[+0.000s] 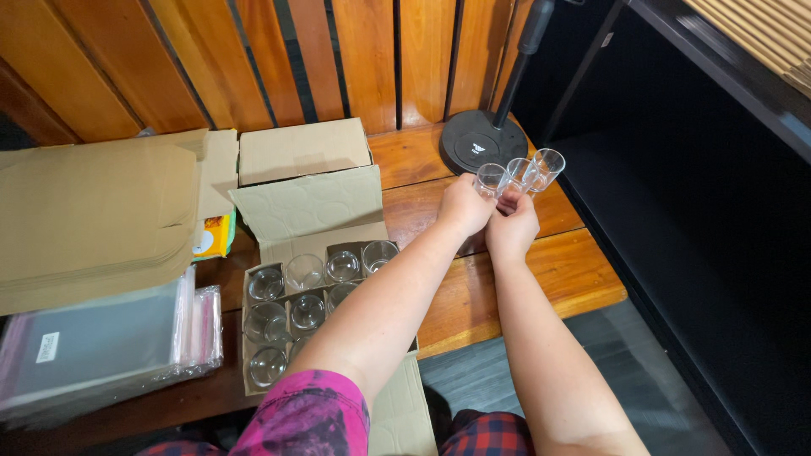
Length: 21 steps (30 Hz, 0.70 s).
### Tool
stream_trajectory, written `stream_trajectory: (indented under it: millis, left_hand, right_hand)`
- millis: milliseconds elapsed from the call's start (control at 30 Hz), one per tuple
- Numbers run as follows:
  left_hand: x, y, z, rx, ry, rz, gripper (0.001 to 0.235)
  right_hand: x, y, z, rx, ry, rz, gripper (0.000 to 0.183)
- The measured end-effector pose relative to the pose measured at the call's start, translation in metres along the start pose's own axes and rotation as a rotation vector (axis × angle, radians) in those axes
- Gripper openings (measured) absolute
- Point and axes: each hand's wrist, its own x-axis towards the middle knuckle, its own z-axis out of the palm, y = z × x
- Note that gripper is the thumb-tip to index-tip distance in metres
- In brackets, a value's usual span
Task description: The person opens a cardboard box containing small clear glasses and removes them one by one. They place each glass on a wooden bench next to the box, arranging them in rows until all glasses are out of the box.
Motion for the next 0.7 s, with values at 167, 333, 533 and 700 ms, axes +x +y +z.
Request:
stream_trajectory:
  millis: [167,333,533,700]
  left_hand:
    - [-0.002,-0.007,-0.002,-0.02,0.017,-0.009,0.052]
    - [-0.037,-0.01,-0.05,-0.133,0.042,0.149,0.057]
    - [-0.13,-0.018,-0.145,-0.291,0.159,0.391,0.035]
    - [-0.195,-0.055,-0.195,-0.256,0.284,0.36,0.029]
  right_hand:
    - [-0.002,0.009,-0.009,-0.042,-0.001,-0.006,0.023]
    - [-0.029,-0.012,-0.029,-0.034,-0.079,0.012,0.016]
    - [-0.08,-0.068,-0.055,0.217,-0.201,0.001,0.013]
    - [-0.127,-0.1,-0.061,0.259,-0.328,-0.032,0.017]
